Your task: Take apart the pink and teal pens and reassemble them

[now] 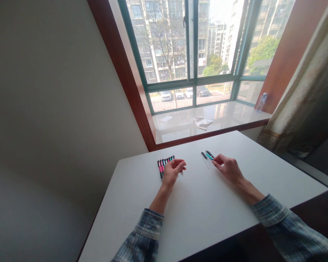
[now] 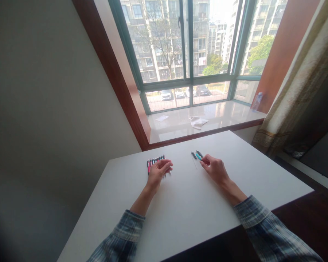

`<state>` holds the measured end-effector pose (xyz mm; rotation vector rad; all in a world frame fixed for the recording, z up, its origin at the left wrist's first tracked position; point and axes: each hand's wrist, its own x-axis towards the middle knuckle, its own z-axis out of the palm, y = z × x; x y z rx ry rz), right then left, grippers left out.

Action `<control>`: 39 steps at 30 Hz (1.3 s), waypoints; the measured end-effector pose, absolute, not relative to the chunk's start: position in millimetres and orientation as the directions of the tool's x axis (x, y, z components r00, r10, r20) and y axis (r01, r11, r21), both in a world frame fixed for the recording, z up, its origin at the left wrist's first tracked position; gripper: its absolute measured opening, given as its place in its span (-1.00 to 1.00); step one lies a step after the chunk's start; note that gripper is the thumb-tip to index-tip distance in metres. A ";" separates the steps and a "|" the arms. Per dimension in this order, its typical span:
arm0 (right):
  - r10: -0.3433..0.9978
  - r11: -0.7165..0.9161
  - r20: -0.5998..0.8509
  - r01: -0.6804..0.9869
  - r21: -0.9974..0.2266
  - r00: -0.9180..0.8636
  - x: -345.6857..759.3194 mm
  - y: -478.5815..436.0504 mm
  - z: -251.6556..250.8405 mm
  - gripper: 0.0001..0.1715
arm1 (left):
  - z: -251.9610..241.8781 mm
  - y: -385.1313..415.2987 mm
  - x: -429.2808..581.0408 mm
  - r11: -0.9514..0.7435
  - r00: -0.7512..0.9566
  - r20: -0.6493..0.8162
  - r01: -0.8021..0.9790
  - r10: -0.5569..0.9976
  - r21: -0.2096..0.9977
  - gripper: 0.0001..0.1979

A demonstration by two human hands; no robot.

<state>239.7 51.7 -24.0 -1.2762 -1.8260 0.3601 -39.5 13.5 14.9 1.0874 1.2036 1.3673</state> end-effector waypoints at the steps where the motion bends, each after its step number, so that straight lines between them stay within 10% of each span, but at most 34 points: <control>1: 0.872 0.434 0.475 0.629 -0.645 -0.114 239.9 52.1 -24.5 -0.74 | 15.1 13.4 -39.4 -0.035 -0.124 0.021 -0.106 0.992 0.994 -0.66; 39: 0.857 0.462 0.455 0.750 -0.474 -0.241 237.0 53.5 -30.7 -0.92 | 13.9 13.5 -34.5 -0.057 -0.126 0.049 -0.062 0.991 0.996 -0.66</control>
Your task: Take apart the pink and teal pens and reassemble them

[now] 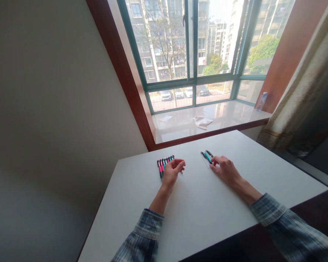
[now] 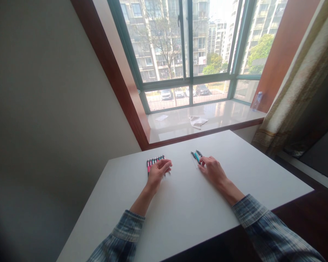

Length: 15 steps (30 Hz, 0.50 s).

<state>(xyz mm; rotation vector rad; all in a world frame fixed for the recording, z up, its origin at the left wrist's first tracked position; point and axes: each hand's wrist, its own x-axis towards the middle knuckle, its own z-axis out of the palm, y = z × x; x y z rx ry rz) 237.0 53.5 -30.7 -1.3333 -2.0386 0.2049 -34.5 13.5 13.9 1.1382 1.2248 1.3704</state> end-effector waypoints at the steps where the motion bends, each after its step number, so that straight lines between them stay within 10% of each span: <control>1: 0.855 0.466 0.456 0.749 -0.471 -0.246 237.2 53.4 -30.5 -0.93 | 13.2 13.9 -34.5 -0.058 -0.125 0.050 -0.061 0.991 0.996 -0.66; 15: 0.782 0.555 0.556 0.720 -0.417 -0.282 237.7 51.1 -28.5 -0.93 | 8.5 17.1 -35.4 -0.058 -0.102 0.052 -0.061 0.993 0.996 -0.65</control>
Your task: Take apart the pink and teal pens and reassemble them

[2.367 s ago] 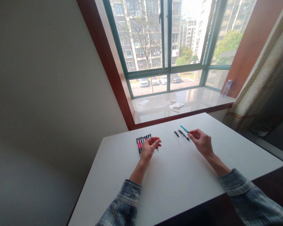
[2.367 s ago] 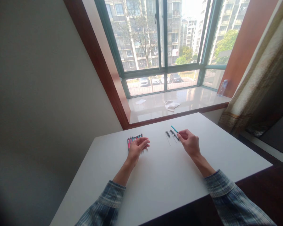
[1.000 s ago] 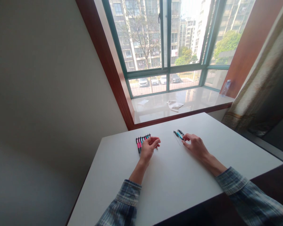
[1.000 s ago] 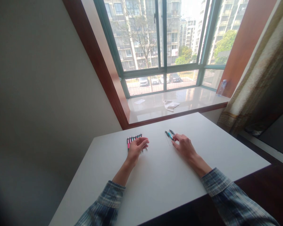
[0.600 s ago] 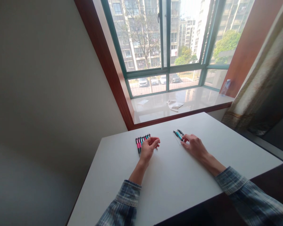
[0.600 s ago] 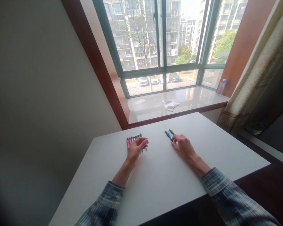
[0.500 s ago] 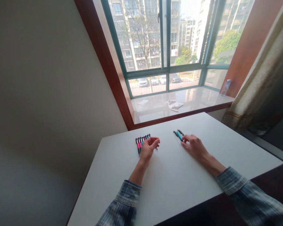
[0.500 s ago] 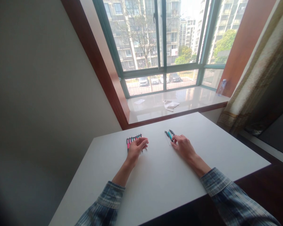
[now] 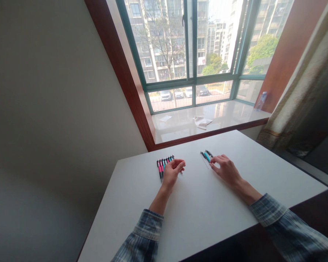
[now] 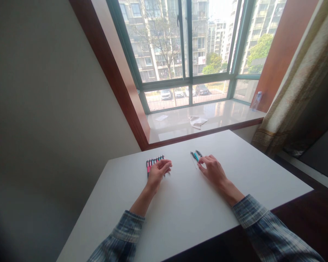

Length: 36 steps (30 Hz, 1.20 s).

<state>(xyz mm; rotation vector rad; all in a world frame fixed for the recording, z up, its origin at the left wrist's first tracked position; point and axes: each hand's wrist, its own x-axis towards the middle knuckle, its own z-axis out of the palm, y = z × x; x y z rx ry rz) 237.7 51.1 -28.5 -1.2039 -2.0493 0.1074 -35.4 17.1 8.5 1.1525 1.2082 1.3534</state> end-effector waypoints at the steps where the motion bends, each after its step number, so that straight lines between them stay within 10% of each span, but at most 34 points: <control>1: 0.761 0.586 0.569 0.706 -0.397 -0.312 236.8 50.0 -27.3 -0.91 | 8.6 17.2 -35.3 -0.058 -0.101 0.052 -0.057 0.994 0.997 -0.65; 36: 0.631 0.765 0.677 0.450 -0.462 -0.379 208.3 34.1 -14.5 -0.88 | 20.5 7.9 -24.6 -0.056 0.056 0.056 0.002 0.997 0.998 -0.67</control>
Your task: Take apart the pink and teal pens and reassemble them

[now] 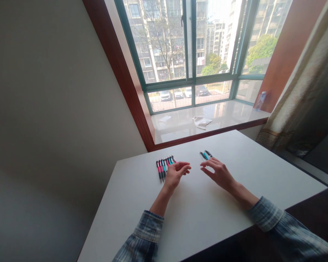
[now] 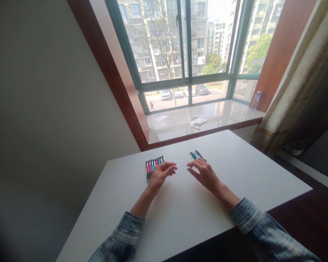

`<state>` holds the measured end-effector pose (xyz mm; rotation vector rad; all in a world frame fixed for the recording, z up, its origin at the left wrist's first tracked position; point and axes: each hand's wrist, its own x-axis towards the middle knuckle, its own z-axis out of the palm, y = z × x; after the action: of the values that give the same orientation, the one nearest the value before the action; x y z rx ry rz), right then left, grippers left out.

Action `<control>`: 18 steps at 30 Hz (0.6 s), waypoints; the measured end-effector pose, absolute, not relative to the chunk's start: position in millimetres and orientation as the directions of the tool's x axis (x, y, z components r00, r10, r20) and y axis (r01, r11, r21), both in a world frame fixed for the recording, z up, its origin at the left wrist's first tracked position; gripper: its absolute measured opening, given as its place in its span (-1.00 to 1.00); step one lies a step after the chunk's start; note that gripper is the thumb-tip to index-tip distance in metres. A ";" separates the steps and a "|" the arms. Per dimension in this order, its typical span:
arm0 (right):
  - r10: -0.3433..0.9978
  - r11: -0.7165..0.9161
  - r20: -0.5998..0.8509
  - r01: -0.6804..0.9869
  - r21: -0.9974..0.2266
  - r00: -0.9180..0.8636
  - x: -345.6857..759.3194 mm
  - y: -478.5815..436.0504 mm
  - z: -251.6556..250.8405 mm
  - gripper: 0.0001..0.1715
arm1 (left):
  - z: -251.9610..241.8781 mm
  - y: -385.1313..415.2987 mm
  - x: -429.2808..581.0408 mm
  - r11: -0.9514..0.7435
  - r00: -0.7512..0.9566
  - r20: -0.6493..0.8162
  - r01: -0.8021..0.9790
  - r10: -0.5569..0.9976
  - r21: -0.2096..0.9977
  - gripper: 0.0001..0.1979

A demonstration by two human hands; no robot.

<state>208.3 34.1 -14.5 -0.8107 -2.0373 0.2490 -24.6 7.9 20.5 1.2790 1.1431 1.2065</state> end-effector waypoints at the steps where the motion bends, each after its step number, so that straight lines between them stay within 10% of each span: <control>1: 0.624 0.774 0.679 0.423 -0.471 -0.386 204.2 30.6 -12.7 -0.88 | 21.0 7.0 -22.6 -0.058 0.086 0.058 0.006 0.995 0.998 -0.67; 18: 0.632 0.774 0.693 0.327 -0.543 -0.346 186.1 15.0 -0.8 -0.88 | 24.4 1.0 -10.0 -0.112 0.263 0.092 0.065 0.961 0.992 -0.70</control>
<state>186.1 15.0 -0.8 -0.7243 -1.9581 0.3800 -10.0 1.0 24.4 1.4556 1.0176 1.0461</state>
